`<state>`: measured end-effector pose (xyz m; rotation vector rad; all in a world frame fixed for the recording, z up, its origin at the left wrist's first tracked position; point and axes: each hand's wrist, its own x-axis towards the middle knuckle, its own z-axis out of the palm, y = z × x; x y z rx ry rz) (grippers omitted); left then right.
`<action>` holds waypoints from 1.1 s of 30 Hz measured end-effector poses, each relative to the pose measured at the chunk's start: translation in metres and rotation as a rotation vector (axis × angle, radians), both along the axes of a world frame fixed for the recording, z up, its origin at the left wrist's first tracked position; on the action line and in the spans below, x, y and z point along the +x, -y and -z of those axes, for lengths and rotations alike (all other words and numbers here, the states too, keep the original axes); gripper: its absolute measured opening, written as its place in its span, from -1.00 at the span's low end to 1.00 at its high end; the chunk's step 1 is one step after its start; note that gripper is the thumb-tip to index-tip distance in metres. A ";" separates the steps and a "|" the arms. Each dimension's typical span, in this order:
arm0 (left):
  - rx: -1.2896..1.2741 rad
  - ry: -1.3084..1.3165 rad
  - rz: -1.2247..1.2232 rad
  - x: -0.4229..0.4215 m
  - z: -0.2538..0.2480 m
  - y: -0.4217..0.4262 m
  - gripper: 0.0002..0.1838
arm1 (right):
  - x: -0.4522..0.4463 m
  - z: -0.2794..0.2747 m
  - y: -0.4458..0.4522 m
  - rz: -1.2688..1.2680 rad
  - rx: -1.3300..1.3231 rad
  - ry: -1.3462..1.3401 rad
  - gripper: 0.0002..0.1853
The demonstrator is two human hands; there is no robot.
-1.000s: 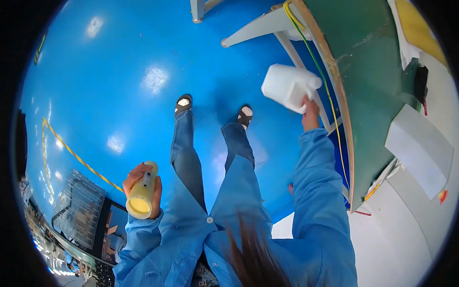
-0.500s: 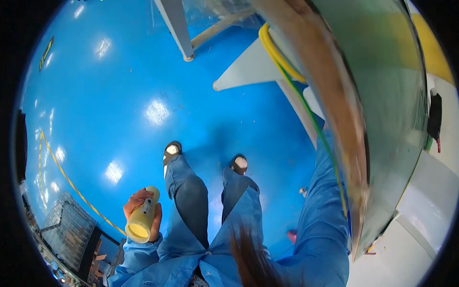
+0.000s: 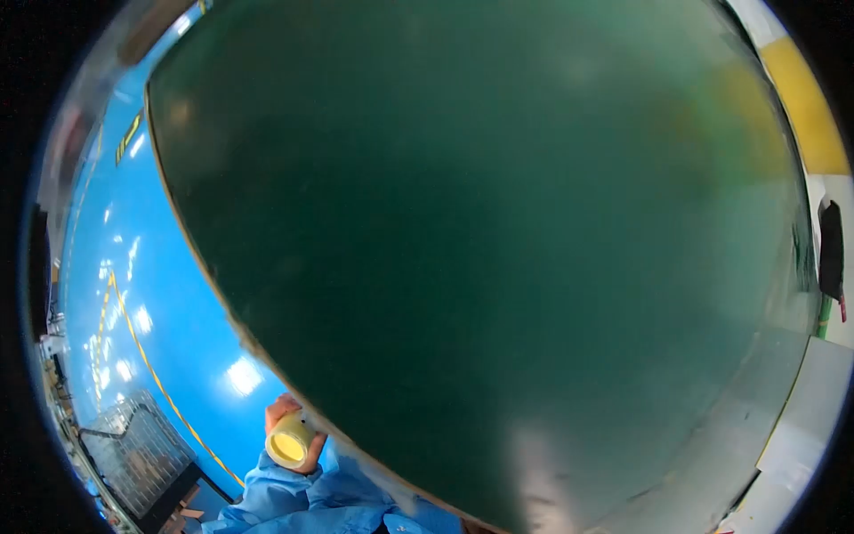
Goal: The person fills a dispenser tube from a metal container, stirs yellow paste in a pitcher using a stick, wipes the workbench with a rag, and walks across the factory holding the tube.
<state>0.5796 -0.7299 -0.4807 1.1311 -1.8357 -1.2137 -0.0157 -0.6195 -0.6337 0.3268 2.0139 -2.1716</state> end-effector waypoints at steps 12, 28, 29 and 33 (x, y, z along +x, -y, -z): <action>0.018 0.091 0.042 -0.010 -0.105 -0.017 -0.42 | 0.177 0.027 -0.080 -0.146 0.485 -0.049 -0.70; 0.098 -0.168 0.424 -0.042 -0.397 0.010 -0.39 | 0.446 -0.268 -0.312 -0.899 0.733 0.307 -0.62; 0.113 -0.188 0.451 -0.045 -0.406 0.013 -0.39 | 0.447 -0.282 -0.315 -0.847 0.713 0.281 -0.62; 0.010 -0.208 0.578 -0.066 -0.434 0.019 -0.39 | 0.390 -0.403 -0.325 -1.141 0.351 0.509 -0.65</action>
